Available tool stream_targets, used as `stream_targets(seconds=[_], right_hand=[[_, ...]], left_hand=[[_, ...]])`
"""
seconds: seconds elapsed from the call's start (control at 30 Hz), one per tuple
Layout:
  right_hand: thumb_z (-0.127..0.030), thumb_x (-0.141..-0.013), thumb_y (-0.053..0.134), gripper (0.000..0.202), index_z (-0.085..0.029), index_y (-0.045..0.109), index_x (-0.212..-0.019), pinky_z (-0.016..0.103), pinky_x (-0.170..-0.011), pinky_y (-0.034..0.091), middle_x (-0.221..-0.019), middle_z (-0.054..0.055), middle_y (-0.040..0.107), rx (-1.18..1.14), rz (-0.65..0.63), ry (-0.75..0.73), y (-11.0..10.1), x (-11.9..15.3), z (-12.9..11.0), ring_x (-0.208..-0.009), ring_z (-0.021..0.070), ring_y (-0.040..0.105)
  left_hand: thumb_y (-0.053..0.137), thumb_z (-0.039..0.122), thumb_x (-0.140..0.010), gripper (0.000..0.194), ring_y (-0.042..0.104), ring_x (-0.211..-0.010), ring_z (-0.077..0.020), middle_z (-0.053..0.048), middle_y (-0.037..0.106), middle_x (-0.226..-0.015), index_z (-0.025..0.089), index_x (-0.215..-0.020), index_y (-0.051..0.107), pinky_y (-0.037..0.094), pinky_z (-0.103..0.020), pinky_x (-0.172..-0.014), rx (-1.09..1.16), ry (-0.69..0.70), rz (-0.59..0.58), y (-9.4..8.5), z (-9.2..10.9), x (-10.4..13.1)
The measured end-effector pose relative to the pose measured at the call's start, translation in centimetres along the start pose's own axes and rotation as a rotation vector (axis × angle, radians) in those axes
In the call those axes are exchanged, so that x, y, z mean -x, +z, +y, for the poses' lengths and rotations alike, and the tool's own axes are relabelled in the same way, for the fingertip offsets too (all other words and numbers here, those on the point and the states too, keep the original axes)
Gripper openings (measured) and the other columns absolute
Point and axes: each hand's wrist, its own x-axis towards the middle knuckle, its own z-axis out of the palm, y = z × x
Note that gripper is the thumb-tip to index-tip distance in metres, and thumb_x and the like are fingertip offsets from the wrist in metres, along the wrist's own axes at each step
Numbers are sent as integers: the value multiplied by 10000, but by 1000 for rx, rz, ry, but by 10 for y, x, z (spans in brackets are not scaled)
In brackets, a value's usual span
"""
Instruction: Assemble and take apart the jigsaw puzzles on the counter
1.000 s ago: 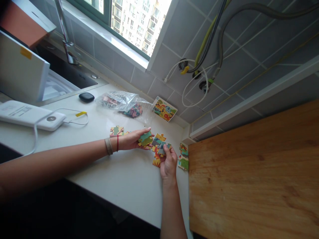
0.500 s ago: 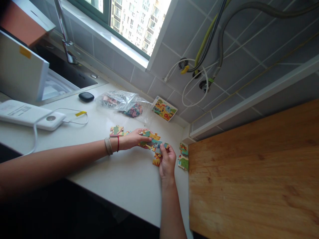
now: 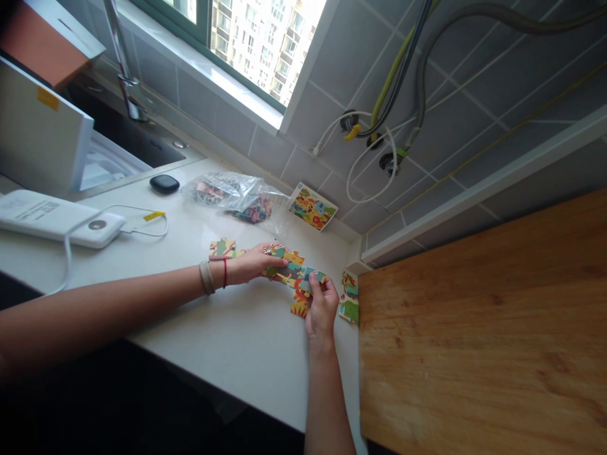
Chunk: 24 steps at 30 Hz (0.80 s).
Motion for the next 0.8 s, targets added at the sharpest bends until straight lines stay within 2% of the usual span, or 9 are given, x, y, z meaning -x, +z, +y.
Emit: stream_targets(seconds=[0.17, 0.27, 0.37, 0.47, 0.53, 0.63, 0.73, 0.8], right_hand=[[-383, -660, 880, 380, -212, 604, -857, 274, -757, 575, -833, -40, 707, -6, 1, -18, 0, -1, 2, -738, 126, 674], [-377, -634, 888, 469, -212, 618, -980, 277, -742, 557, -848, -29, 712, 55, 64, -71, -5, -4, 3, -733, 134, 665], [-406, -689, 840, 548, -187, 635, -1147, 256, -658, 502, -721, -54, 648, 268, 122, -196, -17, -11, 5, -637, 129, 596], [-435, -733, 774, 474, -157, 700, -1109, 264, -585, 425, -606, -73, 527, 587, 174, -292, -31, -19, 7, -561, 138, 486], [-422, -709, 776, 403, -158, 744, -1011, 305, -644, 444, -659, -27, 576, 800, 194, -327, -36, -22, 7, -618, 172, 510], [-405, -715, 768, 343, -179, 769, -973, 401, -886, 463, -928, 94, 683, 979, 190, -455, -33, -20, 3, -878, 260, 597], [-449, -799, 705, 335, -194, 776, -1004, 448, -1054, 393, -1117, 141, 673, 939, 161, -584, -23, -13, -2, -1109, 297, 577], [-477, -829, 689, 354, -196, 772, -1029, 430, -1028, 429, -1134, 132, 684, 839, 94, -551, -17, -9, -3, -1118, 280, 598]], left_hand=[[844, 181, -663, 314, 714, -750, -182, -77, 735, -894, 143, -912, 658, 594, -277, -623, -7, 3, -34, 0, 0, 0], [837, 170, -668, 333, 727, -779, -199, -77, 743, -925, 157, -950, 659, 598, -280, -609, -2, 0, 8, -2, 1, -3], [848, 176, -663, 377, 739, -828, -218, -87, 752, -980, 170, -989, 657, 600, -280, -611, 4, -5, 32, -4, 0, -6], [857, 182, -648, 352, 734, -786, -208, -78, 751, -929, 163, -938, 660, 595, -276, -599, -24, -11, 27, -4, -2, -7], [843, 179, -649, 304, 723, -736, -198, -62, 742, -869, 157, -892, 661, 591, -276, -583, -72, -16, 19, -3, -3, -7], [824, 184, -655, 250, 705, -679, -192, -51, 732, -813, 153, -846, 666, 579, -275, -552, -190, -2, 14, -4, -5, -7], [806, 185, -667, 223, 699, -666, -186, -44, 732, -795, 157, -840, 669, 576, -269, -545, -242, 9, 9, -5, -6, -7], [801, 182, -673, 217, 704, -677, -181, -38, 733, -795, 161, -844, 668, 585, -267, -565, -235, 1, -1, -5, -5, -6]])
